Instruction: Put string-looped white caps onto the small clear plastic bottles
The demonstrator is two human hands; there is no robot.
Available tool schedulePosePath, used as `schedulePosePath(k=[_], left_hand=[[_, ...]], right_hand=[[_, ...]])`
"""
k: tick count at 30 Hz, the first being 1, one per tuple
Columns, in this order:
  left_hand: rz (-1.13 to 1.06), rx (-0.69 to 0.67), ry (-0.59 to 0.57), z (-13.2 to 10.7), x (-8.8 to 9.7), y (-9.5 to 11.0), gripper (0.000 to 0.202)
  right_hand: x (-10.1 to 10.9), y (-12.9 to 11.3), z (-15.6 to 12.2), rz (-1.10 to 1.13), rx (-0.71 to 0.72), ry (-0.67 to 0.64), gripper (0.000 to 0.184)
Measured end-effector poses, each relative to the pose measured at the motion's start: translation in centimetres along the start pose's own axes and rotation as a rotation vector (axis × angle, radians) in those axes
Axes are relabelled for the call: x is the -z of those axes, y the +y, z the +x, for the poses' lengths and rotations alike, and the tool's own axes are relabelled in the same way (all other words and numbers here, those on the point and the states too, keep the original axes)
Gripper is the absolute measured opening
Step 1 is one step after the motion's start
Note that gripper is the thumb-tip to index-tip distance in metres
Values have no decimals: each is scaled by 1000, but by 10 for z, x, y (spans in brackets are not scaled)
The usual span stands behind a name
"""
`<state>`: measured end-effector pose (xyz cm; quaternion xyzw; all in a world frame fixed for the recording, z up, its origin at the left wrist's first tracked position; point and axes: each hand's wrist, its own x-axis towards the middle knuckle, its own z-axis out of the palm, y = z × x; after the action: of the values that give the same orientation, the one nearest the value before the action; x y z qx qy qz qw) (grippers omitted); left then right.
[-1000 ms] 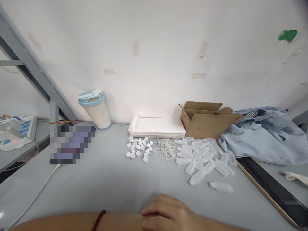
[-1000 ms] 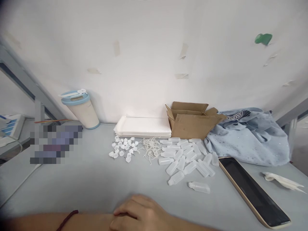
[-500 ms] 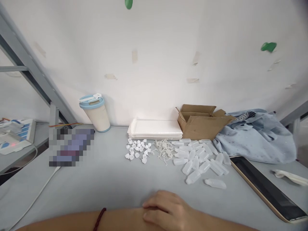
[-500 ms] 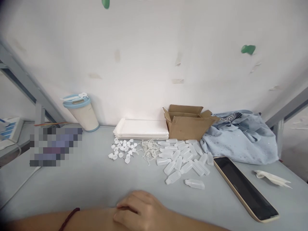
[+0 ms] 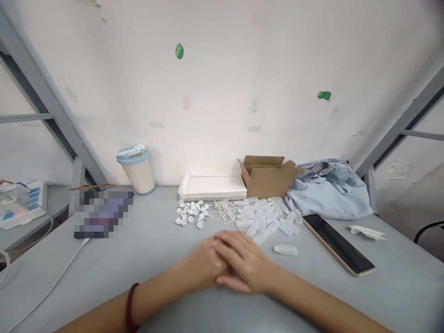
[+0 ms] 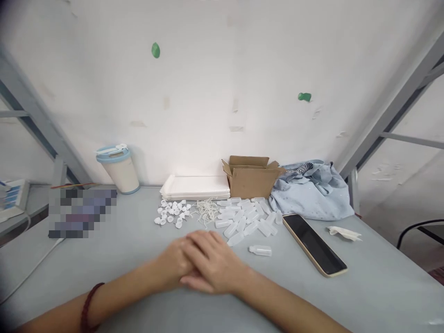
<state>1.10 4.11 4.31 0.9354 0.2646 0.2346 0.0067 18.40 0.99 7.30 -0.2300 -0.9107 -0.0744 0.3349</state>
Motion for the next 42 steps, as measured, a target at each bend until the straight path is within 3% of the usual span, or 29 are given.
schedulePosePath(k=[2, 5, 8, 10, 13, 15, 17, 21, 25, 31, 35, 40, 42], left_hand=[[80, -68, 2, 13, 15, -14, 15], [274, -5, 93, 17, 33, -35, 21], [321, 13, 93, 11, 37, -51, 23], [323, 37, 71, 6, 33, -60, 27], [309, 61, 48, 1, 25, -70, 33], [306, 63, 45, 0, 22, -73, 35], [313, 59, 46, 1, 20, -74, 35], [300, 49, 59, 4, 21, -70, 33], [261, 21, 52, 6, 20, -66, 39], [228, 31, 46, 10, 13, -64, 36], [128, 37, 132, 13, 7, -67, 31], [-48, 165, 160, 22, 5, -67, 21], [-107, 271, 196, 29, 7, -62, 19]], right_hand=[[9, 13, -4, -77, -151, 70, 39], [18, 34, -14, -145, -343, 123, 25], [33, 53, -19, -166, -496, 168, 17], [49, 61, -19, -122, -639, 39, 16], [77, 66, -19, 35, -917, -303, 13], [95, 67, -21, 131, -1004, -498, 10], [108, 68, -26, 164, -1064, -586, 13], [115, 68, -34, 158, -1126, -787, 26], [107, 68, -36, 84, -1171, -923, 18], [109, 68, -32, 277, -1049, -863, 12], [107, 63, -25, 538, -939, -714, 17], [69, 50, -4, 816, -965, -389, 28], [48, 46, 9, 813, -982, -276, 32]])
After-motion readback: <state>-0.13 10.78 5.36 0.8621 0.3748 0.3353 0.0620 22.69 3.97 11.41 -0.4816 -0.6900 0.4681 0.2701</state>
